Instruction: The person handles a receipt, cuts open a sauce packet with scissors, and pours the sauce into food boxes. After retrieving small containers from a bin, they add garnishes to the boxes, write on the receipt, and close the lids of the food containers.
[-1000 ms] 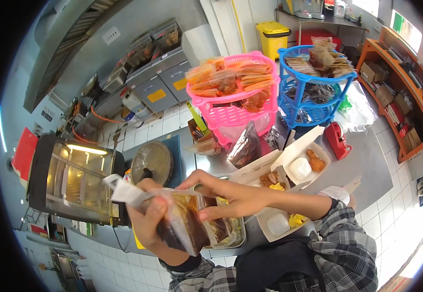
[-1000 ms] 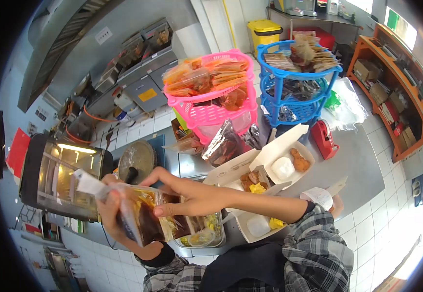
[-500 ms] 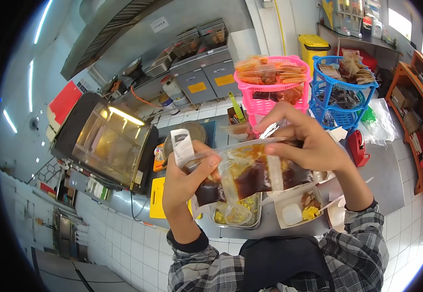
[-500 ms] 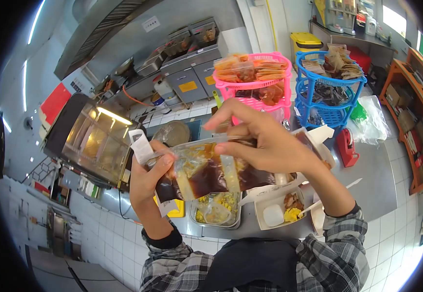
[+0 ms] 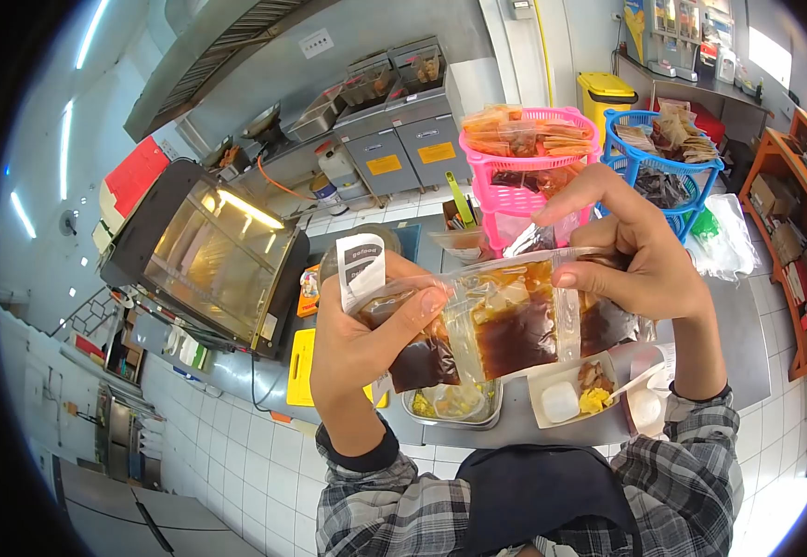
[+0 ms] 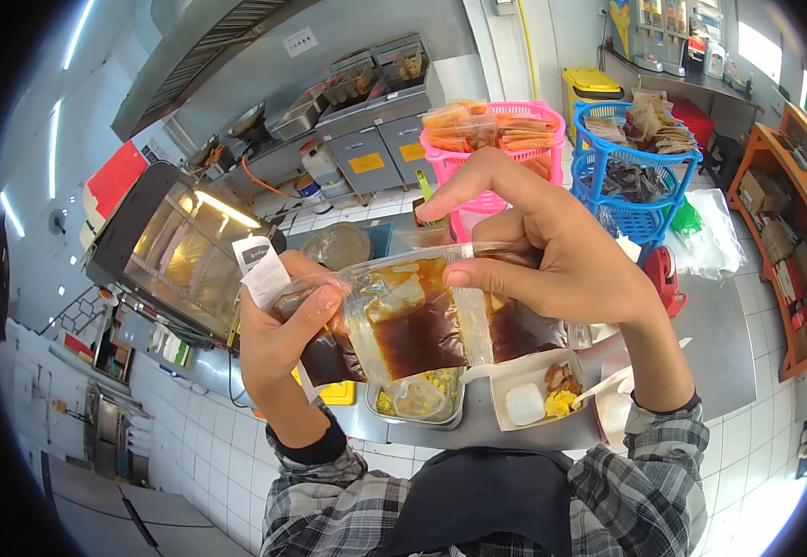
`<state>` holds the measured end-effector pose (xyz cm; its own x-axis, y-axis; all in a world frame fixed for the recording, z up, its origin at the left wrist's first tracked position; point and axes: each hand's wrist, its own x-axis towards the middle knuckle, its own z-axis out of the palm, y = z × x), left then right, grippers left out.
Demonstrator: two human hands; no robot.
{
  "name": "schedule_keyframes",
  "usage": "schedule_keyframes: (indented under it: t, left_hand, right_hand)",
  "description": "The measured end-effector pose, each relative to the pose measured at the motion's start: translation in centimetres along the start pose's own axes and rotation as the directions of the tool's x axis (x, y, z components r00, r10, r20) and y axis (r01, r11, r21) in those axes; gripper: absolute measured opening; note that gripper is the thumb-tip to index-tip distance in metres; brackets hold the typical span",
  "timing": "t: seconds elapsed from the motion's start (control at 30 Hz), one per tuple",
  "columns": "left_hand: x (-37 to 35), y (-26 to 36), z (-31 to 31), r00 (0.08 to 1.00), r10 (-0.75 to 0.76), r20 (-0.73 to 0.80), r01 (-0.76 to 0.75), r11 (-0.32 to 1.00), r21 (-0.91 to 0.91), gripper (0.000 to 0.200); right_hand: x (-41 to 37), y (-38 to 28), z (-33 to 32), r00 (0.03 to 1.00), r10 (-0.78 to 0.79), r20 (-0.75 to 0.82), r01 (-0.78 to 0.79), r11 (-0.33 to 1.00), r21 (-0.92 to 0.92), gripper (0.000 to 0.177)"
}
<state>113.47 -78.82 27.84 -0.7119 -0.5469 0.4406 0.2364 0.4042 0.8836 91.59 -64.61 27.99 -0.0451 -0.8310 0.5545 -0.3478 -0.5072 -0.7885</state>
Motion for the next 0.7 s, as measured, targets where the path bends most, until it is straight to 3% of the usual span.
schedule_keyframes:
  t: [0.13,0.3,0.43,0.7]
  left_hand:
    - [0.1,0.4,0.1,0.998,0.053,0.023,-0.054,0.997,0.047,0.016]
    - [0.0,0.7,0.5,0.997,0.082,0.009,-0.082,0.996,0.021,0.016]
    - [0.1,0.8,0.5,0.996,0.092,0.021,-0.092,0.996,0.009,0.017]
    - [-0.1,0.8,0.7,0.996,0.086,0.006,-0.086,0.996,0.007,0.018]
  right_hand:
    - [-0.3,-0.6,-0.5,1.000,0.020,0.004,-0.020,0.998,-0.060,0.036]
    - [-0.6,-0.5,-0.7,0.996,-0.086,-0.006,0.086,0.996,-0.017,0.042]
    - [-0.7,-1.0,-1.1,0.996,-0.077,0.049,0.079,0.996,-0.034,0.043]
    - [-0.9,-1.2,-1.0,0.999,-0.047,-0.018,0.047,0.999,-0.015,0.043]
